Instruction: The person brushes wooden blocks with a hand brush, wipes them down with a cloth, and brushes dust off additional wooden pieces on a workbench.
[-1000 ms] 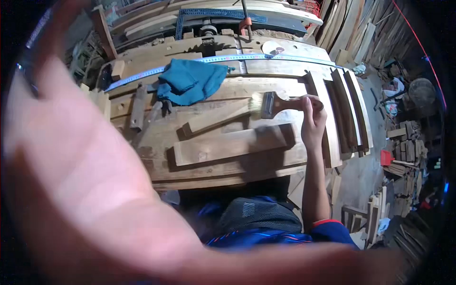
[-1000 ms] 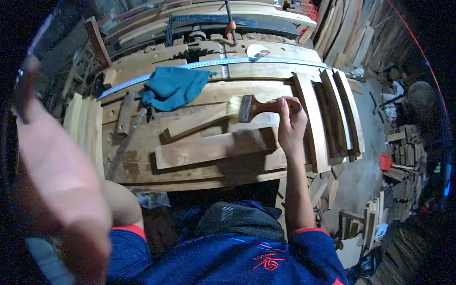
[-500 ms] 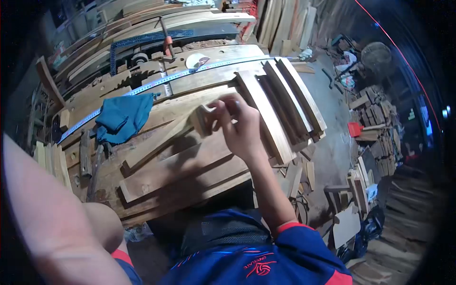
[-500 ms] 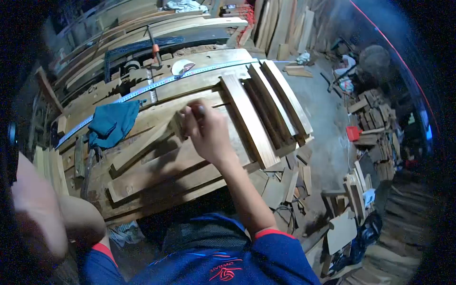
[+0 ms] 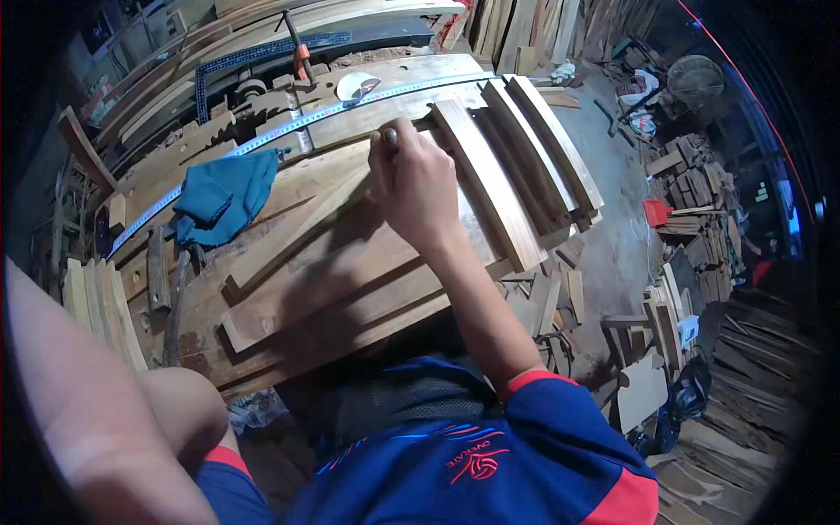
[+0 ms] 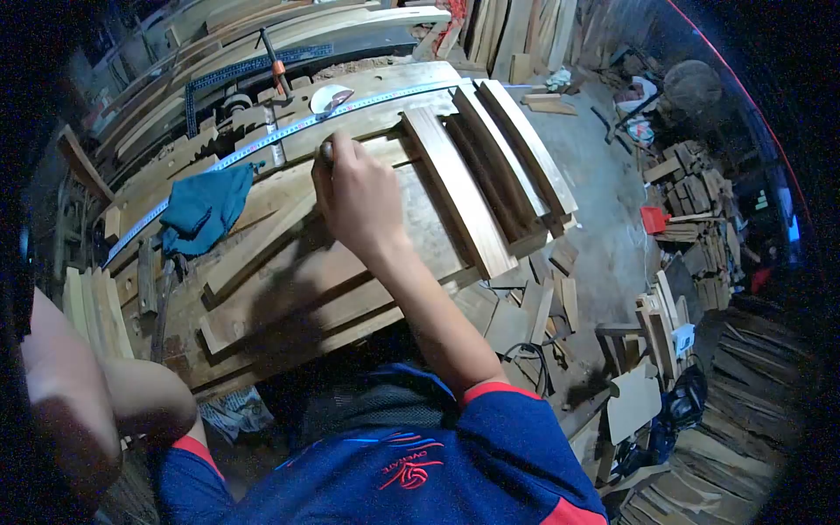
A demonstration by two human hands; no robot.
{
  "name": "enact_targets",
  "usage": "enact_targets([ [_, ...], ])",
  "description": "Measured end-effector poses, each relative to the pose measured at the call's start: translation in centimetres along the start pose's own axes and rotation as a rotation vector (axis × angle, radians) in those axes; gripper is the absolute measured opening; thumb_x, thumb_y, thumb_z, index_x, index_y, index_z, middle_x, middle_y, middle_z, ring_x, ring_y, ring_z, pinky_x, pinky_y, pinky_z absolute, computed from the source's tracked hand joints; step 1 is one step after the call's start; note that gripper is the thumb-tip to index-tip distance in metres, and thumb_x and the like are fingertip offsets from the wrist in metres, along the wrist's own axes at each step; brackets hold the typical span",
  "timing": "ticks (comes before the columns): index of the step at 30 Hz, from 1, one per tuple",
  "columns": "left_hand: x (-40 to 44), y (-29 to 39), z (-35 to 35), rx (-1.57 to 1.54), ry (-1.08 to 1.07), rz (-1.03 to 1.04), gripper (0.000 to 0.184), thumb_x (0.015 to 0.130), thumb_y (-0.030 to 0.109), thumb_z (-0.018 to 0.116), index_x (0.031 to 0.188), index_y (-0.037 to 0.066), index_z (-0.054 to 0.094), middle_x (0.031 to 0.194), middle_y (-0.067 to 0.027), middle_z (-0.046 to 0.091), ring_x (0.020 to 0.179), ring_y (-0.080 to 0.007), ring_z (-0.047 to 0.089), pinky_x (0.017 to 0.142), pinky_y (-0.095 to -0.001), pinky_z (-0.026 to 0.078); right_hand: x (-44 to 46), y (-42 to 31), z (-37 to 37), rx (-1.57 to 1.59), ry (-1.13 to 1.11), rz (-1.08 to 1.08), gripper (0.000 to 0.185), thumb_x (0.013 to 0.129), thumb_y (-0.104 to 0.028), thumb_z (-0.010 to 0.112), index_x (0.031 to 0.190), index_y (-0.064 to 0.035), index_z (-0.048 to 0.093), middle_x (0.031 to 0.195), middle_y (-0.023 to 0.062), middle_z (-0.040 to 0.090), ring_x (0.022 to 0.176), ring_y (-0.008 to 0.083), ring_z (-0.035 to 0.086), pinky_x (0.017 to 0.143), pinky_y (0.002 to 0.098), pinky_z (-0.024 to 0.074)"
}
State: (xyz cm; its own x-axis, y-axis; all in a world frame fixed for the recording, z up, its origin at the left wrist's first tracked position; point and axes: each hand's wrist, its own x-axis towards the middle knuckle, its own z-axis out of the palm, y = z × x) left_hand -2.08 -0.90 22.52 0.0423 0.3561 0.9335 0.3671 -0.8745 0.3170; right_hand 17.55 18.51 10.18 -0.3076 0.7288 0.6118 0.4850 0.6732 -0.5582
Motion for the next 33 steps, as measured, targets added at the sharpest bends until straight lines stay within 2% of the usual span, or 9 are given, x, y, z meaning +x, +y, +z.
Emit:
enact_targets([
  [2,0.0,-0.4,0.1,0.008,-0.001,0.002,0.086,0.079,0.042,0.083,0.148,0.007,0.045,0.143,-0.0181,0.049,0.137,-0.0338,0.043,0.109,-0.0486,0.033,-0.4,-0.9,0.6,0.155,-0.034,-0.027,0.012,0.100,-0.012,0.063,0.096,-0.0024,0.057,0.074,0.0202,0.064,0.063,0.0397,0.065,0.058,0.0458,0.0486],
  [5,0.0,-0.8,-0.5,0.036,0.007,0.011,0.085,0.081,0.041,0.082,0.149,0.007,0.044,0.145,-0.0186,0.048,0.138,-0.0345,0.042,0.111,-0.0495,0.032,-1.4,-2.8,1.3,0.283,-0.207,0.016,0.015,0.099,-0.014,0.062,0.105,-0.0037,0.053,0.084,0.0252,0.066,0.078,0.0490,0.066,0.066,0.0556,0.0508],
  [8,0.1,-0.8,-2.5,0.085,0.060,0.016,0.085,0.082,0.040,0.081,0.150,0.008,0.043,0.146,-0.0190,0.047,0.139,-0.0351,0.041,0.112,-0.0505,0.031,-1.7,-2.3,0.7,0.331,-0.224,0.107,0.012,0.101,-0.014,0.061,0.103,-0.0029,0.060,0.084,0.0227,0.067,0.079,0.0485,0.067,0.066,0.0529,0.0524],
  [12,0.3,1.5,-5.1,0.166,0.152,0.094,0.084,0.083,0.040,0.080,0.151,0.008,0.042,0.147,-0.0196,0.046,0.141,-0.0360,0.039,0.113,-0.0517,0.030,-0.3,-2.8,0.0,0.373,-0.008,0.053,0.010,0.103,-0.008,0.058,0.102,0.0021,0.061,0.075,0.0148,0.069,0.063,0.0256,0.070,0.058,0.0369,0.0529],
  [17,-0.1,2.3,-3.8,0.211,0.126,0.079,0.083,0.085,0.038,0.078,0.153,0.009,0.040,0.149,-0.0204,0.044,0.142,-0.0372,0.037,0.115,-0.0533,0.028,1.0,-1.6,1.8,0.122,-0.230,-0.140,0.014,0.098,-0.007,0.064,0.106,0.0012,0.056,0.081,0.0252,0.065,0.074,0.0458,0.065,0.063,0.0500,0.0491],
  [21,-2.5,0.3,-1.9,0.350,0.043,-0.133,0.082,0.087,0.037,0.076,0.154,0.010,0.039,0.151,-0.0209,0.043,0.144,-0.0380,0.036,0.117,-0.0546,0.027,0.7,-3.6,2.3,0.371,-0.437,0.030,0.013,0.101,-0.010,0.062,0.103,0.0014,0.058,0.080,0.0240,0.066,0.073,0.0445,0.064,0.067,0.0505,0.0491],
  [23,-5.5,-1.6,-0.3,0.509,-0.054,-0.357,0.081,0.087,0.037,0.076,0.155,0.010,0.038,0.151,-0.0212,0.042,0.145,-0.0385,0.035,0.117,-0.0552,0.026,0.6,-2.2,2.7,0.432,-0.359,-0.016,0.013,0.102,-0.011,0.061,0.101,0.0013,0.059,0.078,0.0230,0.066,0.069,0.0410,0.065,0.064,0.0467,0.0494],
  [28,-14.2,-5.6,3.1,0.822,-0.449,-0.804,0.080,0.089,0.036,0.074,0.156,0.011,0.037,0.153,-0.0220,0.040,0.147,-0.0396,0.033,0.119,-0.0568,0.025,1.5,-1.8,1.3,-0.014,-0.267,-0.048,0.011,0.100,-0.009,0.062,0.101,0.0016,0.059,0.080,0.0214,0.068,0.069,0.0391,0.067,0.063,0.0428,0.0523],
  [33,-17.4,-6.6,4.5,0.923,-0.558,-0.930,0.079,0.091,0.035,0.072,0.157,0.011,0.035,0.155,-0.0227,0.039,0.149,-0.0407,0.031,0.121,-0.0584,0.023,-0.7,-5.2,3.2,0.250,-0.434,-0.020,0.015,0.096,-0.012,0.066,0.102,0.0000,0.061,0.090,0.0242,0.070,0.074,0.0431,0.069,0.067,0.0469,0.0527],
])
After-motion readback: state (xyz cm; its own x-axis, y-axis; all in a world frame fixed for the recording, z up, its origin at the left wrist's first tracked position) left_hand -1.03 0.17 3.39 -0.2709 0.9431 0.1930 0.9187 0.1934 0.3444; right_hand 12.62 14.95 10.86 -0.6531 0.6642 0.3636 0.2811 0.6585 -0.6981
